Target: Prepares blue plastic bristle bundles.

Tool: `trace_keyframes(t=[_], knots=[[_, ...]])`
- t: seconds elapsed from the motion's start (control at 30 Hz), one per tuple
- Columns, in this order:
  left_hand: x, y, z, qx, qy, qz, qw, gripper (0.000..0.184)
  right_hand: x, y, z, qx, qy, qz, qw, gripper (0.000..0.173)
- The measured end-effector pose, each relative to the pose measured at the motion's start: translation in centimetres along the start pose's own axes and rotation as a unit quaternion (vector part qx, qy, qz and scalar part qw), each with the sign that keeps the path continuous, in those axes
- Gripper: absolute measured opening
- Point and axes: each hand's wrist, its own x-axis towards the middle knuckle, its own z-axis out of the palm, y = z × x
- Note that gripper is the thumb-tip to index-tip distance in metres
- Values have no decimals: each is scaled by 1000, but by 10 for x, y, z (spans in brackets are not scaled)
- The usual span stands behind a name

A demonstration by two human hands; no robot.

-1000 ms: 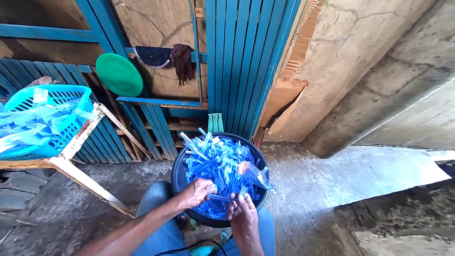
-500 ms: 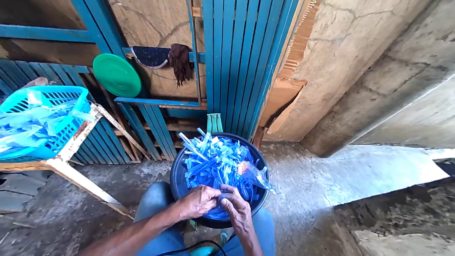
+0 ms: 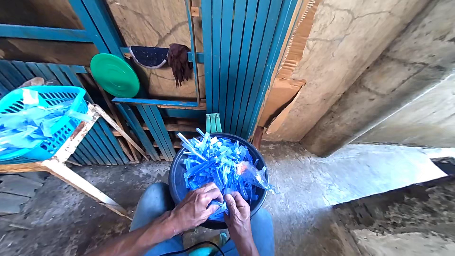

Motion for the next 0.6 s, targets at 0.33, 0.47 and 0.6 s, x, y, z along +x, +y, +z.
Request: trace_keyframes(t=[0.33, 0.47, 0.6], knots=[[3, -5, 1, 52, 81, 91, 991, 13, -1, -4, -6, 38, -109, 37, 993, 36], [0, 6, 0, 137, 71, 34, 987, 12, -1, -14, -5, -80, -111, 16, 990, 23], [1, 16, -9, 40, 39, -94, 994, 20, -1, -15, -8, -114, -96, -11, 989, 14]])
